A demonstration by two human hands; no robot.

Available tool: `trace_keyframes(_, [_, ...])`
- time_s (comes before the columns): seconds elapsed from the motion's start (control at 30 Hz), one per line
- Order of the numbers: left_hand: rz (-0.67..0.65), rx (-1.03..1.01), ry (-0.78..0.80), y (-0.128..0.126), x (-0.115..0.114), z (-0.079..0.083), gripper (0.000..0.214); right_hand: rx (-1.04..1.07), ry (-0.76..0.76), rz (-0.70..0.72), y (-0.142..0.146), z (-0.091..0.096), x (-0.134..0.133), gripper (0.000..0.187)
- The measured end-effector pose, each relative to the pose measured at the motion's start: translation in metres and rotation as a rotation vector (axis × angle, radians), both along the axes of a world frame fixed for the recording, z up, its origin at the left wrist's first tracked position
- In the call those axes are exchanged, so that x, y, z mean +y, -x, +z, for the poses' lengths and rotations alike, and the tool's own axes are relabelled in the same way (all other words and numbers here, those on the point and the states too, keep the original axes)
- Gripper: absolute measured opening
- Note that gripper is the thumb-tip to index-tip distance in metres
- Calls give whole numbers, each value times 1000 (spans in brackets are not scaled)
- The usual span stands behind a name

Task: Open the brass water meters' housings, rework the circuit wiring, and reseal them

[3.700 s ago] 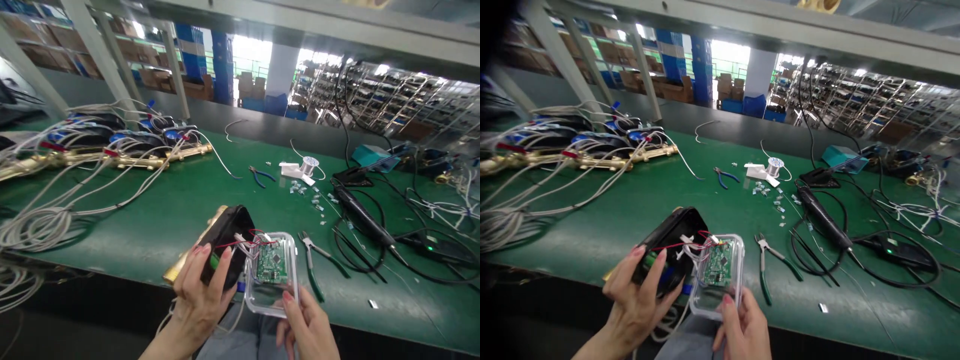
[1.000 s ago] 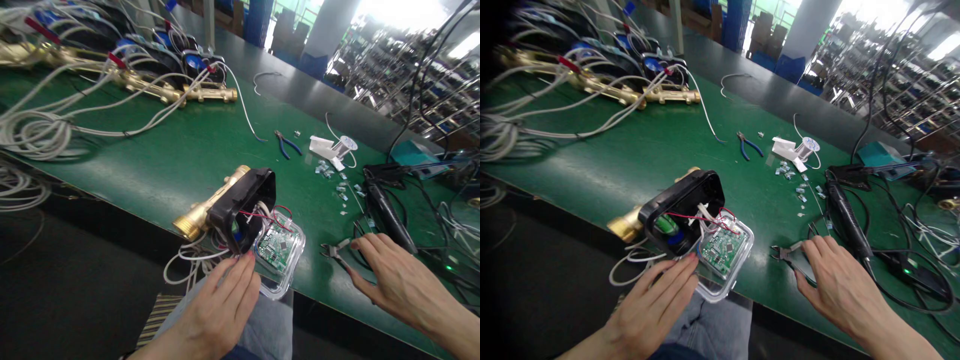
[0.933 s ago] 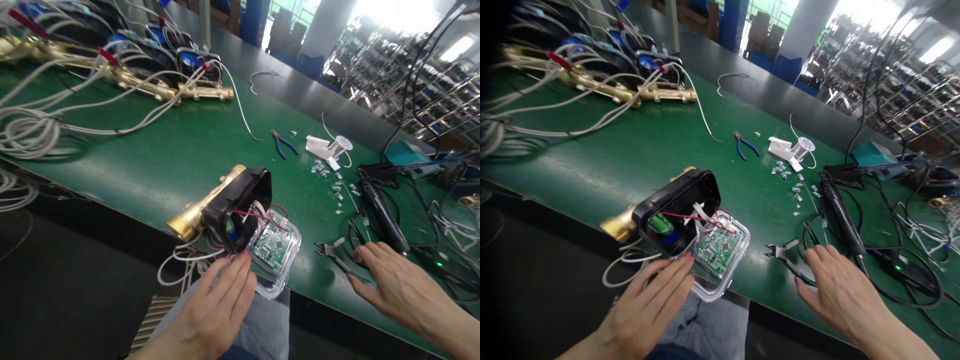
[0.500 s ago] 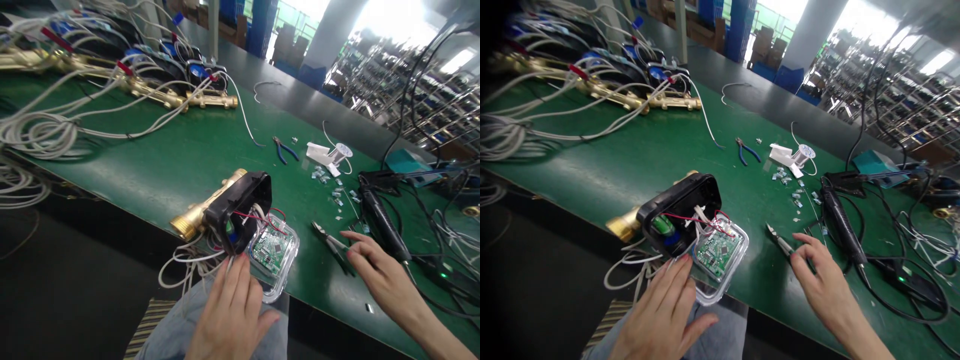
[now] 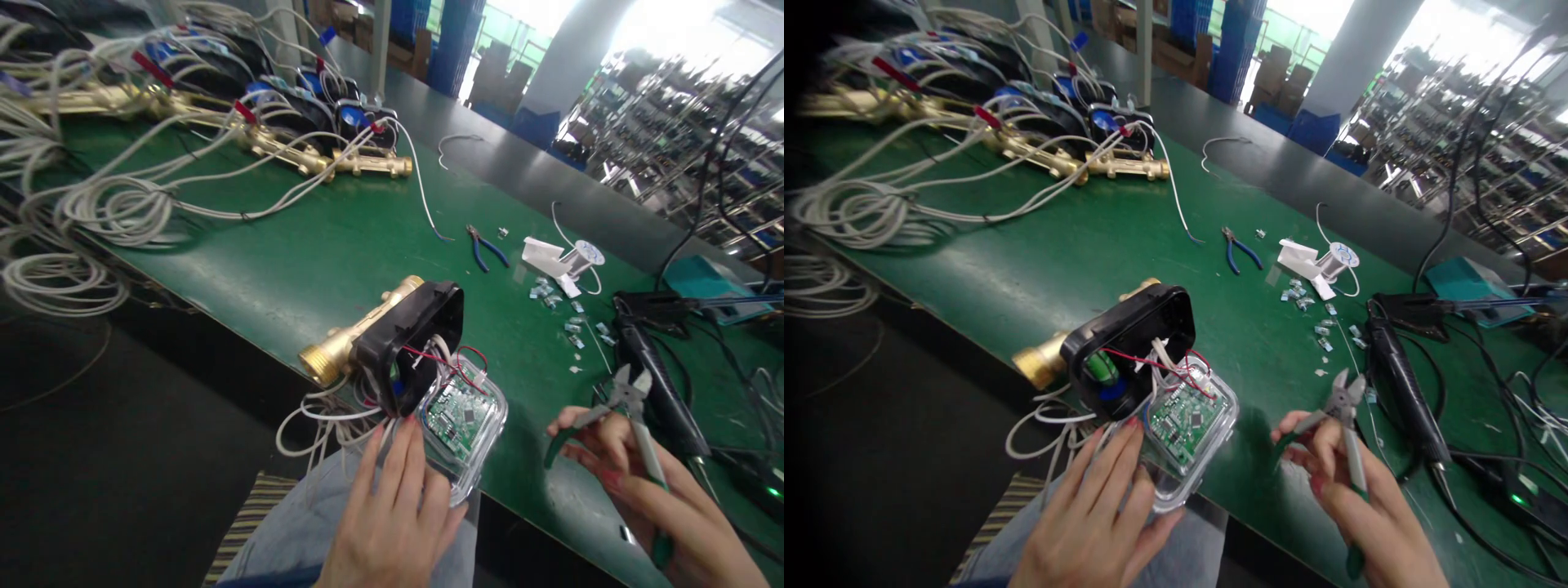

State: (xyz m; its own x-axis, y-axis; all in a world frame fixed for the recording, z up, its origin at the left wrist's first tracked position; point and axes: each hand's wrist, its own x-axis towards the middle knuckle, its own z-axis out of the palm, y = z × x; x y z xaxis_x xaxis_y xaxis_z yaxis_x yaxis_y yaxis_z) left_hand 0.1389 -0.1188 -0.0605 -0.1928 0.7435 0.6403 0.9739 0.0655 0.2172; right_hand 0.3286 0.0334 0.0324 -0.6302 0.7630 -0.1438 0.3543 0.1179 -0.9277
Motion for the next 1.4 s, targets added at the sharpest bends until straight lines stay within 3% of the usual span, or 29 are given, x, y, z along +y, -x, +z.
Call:
trace_keyframes(0.1, [-56, -6, 2, 6, -4, -1, 27, -408, -550, 311, 17, 12, -7, 4])
trace_keyframes(0.2, [-75, -16, -11, 10, -5, -1, 26, -545, -945, 529, 33, 22, -11, 20])
trace_keyframes(0.3, [-85, -18, -19, 11, -5, 0, 25, -614, -1136, 604, 46, 27, -8, 35])
trace_keyframes(0.53, [-88, -21, -33, 13, -7, -1, 28, -737, -1394, 744, 75, 29, -3, 46])
trace_keyframes(0.7, [-104, -19, -32, 14, -7, 0, 28, -714, -1433, 809, 84, 28, -7, 42])
trace_keyframes(1.17, [-110, -8, -51, 15, -8, -2, 29, -701, -1481, 813, 102, 35, -13, 35])
trace_keyframes(1.4, [-98, -9, -52, 15, -6, 0, 28, -734, -1505, 982, 105, 43, -14, 27])
